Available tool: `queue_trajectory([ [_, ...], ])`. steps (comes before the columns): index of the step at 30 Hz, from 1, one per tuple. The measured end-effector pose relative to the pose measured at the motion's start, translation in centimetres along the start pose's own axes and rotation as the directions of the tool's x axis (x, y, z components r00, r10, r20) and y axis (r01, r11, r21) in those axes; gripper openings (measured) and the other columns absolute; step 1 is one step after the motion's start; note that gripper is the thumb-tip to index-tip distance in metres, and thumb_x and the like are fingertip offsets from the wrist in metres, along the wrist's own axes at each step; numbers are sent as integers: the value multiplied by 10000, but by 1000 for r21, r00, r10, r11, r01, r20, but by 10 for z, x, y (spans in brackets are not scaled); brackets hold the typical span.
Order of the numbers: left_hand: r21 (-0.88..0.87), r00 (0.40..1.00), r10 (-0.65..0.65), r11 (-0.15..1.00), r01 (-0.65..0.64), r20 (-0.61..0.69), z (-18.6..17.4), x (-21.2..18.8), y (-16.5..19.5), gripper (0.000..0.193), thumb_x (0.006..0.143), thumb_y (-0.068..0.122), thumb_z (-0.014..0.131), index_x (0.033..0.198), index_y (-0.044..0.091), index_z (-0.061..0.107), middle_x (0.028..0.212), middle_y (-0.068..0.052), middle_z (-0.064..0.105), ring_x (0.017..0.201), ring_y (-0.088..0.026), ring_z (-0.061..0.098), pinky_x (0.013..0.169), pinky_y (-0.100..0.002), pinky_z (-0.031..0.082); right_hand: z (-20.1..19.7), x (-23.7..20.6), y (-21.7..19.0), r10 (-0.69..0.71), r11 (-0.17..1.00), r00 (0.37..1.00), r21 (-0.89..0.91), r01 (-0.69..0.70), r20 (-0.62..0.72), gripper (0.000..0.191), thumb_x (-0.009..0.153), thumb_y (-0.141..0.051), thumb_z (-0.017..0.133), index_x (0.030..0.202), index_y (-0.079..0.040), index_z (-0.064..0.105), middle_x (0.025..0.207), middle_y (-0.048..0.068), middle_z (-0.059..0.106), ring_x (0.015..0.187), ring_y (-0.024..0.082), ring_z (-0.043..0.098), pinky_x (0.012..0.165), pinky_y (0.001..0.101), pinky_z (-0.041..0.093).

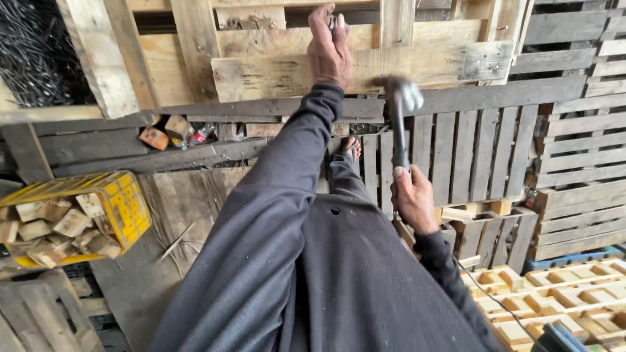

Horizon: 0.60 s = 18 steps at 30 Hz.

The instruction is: The person dismantles wooden pallets using a hammer, prying apart planks and pulling out nails by hand. They separate the freed boards, stack the salvaged planks, and continue working through the pallet structure.

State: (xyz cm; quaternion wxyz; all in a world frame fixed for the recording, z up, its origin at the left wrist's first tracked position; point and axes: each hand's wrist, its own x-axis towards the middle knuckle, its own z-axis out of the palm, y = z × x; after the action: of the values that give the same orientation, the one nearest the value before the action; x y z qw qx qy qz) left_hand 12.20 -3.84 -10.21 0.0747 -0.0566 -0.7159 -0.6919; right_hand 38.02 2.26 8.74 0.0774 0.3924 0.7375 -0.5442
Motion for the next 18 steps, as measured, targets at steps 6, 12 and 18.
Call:
queue_trajectory([
  [6, -1, 999, 53, 999, -53, 1, 12, 6, -19, 183, 1112, 251, 547, 1272, 175, 501, 959, -35, 749, 872, -118, 774, 762, -281, 656, -83, 14, -95, -863, 504, 386, 622, 600, 326, 673, 916, -416, 806, 1087, 97, 405, 788, 219, 575, 598, 257, 601, 540, 398, 547],
  [12, -59, 998, 31, 998, -34, -55, 11, 2, -14, 219, 1110, 239, 514, 1301, 135, 488, 933, -52, 719, 826, -136, 741, 742, -288, 676, -41, 16, -16, -787, 610, 617, 117, 783, -22, 364, 1064, -456, 529, 1062, -121, 673, 749, 73, 610, 573, 156, 569, 501, 293, 487],
  [18, 198, 995, 90, 977, -79, -48, 5, 11, 3, 206, 1141, 219, 536, 1301, 100, 482, 924, -105, 713, 836, -254, 688, 753, -383, 579, -24, 9, 31, -6, 1000, 999, 5, 6, -34, 336, 1074, -342, 567, 984, -18, 557, 703, 11, 587, 556, 101, 560, 473, 261, 462],
])
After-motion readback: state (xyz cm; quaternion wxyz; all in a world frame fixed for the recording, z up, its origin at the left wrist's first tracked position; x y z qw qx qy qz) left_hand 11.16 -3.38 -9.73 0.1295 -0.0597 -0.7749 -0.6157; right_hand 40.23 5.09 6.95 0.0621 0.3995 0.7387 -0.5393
